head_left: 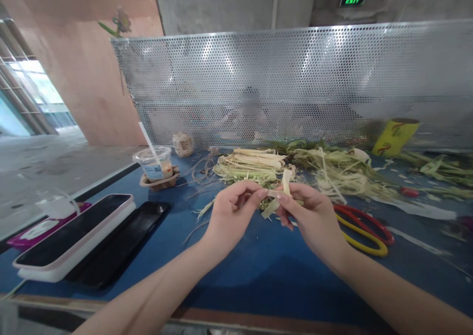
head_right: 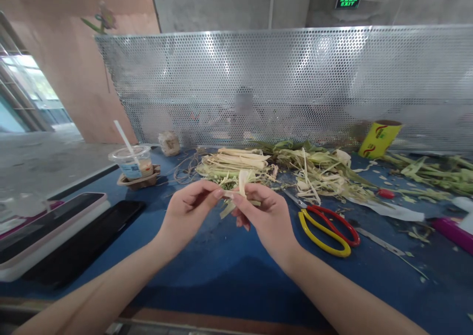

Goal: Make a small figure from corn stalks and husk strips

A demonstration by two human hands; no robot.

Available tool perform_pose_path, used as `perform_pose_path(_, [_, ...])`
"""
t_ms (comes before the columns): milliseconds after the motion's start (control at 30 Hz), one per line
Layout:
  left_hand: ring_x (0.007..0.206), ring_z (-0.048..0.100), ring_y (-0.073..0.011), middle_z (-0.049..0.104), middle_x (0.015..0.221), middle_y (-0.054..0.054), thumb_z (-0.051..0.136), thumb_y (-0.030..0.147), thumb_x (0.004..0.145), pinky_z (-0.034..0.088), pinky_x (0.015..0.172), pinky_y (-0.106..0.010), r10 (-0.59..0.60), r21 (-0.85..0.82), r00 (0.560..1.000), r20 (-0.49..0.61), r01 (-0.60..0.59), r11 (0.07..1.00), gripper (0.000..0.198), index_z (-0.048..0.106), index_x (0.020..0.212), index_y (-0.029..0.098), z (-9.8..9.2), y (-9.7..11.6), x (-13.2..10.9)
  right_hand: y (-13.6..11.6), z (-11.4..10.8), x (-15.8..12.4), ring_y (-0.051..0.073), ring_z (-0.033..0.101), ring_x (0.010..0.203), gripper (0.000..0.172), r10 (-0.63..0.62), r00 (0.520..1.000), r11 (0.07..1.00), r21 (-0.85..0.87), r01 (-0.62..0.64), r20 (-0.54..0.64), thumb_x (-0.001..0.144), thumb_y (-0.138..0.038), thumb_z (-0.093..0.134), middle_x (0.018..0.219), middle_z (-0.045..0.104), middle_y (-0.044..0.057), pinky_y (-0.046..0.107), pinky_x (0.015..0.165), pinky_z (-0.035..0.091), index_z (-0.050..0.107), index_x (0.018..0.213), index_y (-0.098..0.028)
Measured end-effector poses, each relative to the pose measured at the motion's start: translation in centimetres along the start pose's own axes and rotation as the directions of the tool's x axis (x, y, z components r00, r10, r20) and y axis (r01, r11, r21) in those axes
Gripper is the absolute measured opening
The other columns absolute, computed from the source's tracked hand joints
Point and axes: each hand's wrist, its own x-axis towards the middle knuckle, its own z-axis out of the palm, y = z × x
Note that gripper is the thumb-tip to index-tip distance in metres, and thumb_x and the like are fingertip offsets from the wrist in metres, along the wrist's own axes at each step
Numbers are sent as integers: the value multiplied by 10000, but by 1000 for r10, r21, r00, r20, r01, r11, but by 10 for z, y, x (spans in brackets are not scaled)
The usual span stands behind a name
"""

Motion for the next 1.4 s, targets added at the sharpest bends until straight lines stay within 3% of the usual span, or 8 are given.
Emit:
perform_pose_path(133, [524, 454, -83, 493, 576, 25, 461, 317, 813, 355, 493, -195, -56, -155, 987, 152, 80, 985, 210, 476, 668, 166, 2, 0, 0, 0, -1, 1, 60, 491, 404, 128, 44, 988, 999, -23, -41, 145, 726, -292, 633, 507, 558, -51, 171, 377, 375, 593, 778, -182])
perform_pose_path(233, [493, 430, -84, 486, 558, 23, 436, 353, 823, 325, 467, -203, -55, -97, 964, 260, 83, 992, 258, 453, 643, 168, 1, -1, -2, 3, -2, 1, 54, 480, 400, 138, 56, 979, 998, -3, -56, 196, 714, -270, 648, 504, 545, -62, 173, 393, 382, 567, 781, -181])
perform_pose_path(467, [556, 387, -85, 411, 560, 28, 406, 260, 843, 308, 538, -203, 99, 194, 978, 183, -135, 972, 301, 462, 568, 151, -5, -2, 1, 7, -2, 5, 53, 461, 390, 173, 114, 965, 992, 17, -121, 237, 760, -335, 592, 501, 521, -65, 177, 382, 372, 533, 795, -176])
perform_pose_path(633, [560, 375, -83, 397, 578, 31, 402, 281, 846, 308, 530, -199, 43, 164, 987, 156, -68, 984, 289, 453, 594, 152, -5, -5, 4, 7, -4, 6, 54, 441, 365, 172, 153, 966, 986, 35, -164, 209, 762, -337, 593, 478, 502, -68, 174, 347, 352, 540, 772, -174])
perform_pose_path(867, [511, 397, -72, 415, 528, 45, 414, 309, 831, 318, 493, -184, -59, 70, 996, 63, 54, 996, 292, 416, 579, 161, -8, -4, 7, 0, -10, 11, 85, 522, 435, 214, 146, 921, 963, 160, -215, 362, 817, -369, 513, 576, 617, 3, 213, 429, 400, 568, 882, -173])
perform_pose_path(1033, [488, 366, -61, 411, 516, 47, 460, 323, 807, 300, 465, -184, -51, 54, 997, 64, 48, 997, 295, 427, 568, 154, -8, -5, 7, -2, -11, 14, 60, 459, 415, 255, 138, 924, 981, 77, -176, 356, 797, -302, 557, 532, 573, -22, 199, 417, 357, 568, 1005, -155])
perform_pose_path(1233, [443, 460, -64, 520, 537, 59, 569, 309, 752, 375, 445, -189, -148, -316, 964, 222, 215, 924, 236, 371, 733, 181, 0, -8, 6, -4, -10, 11, 90, 491, 458, 316, 134, 909, 990, -22, -136, 395, 813, -336, 519, 558, 568, -20, 217, 433, 387, 519, 1100, -203])
perform_pose_path(1400, [458, 481, -70, 569, 596, 36, 607, 285, 733, 401, 427, -191, -139, -351, 958, 250, 223, 909, 223, 453, 848, 172, 0, -8, 5, -12, -15, 13, 99, 463, 537, 198, -52, 982, 950, -294, 105, 183, 776, -369, 545, 630, 512, -5, 236, 480, 368, 643, 780, -197])
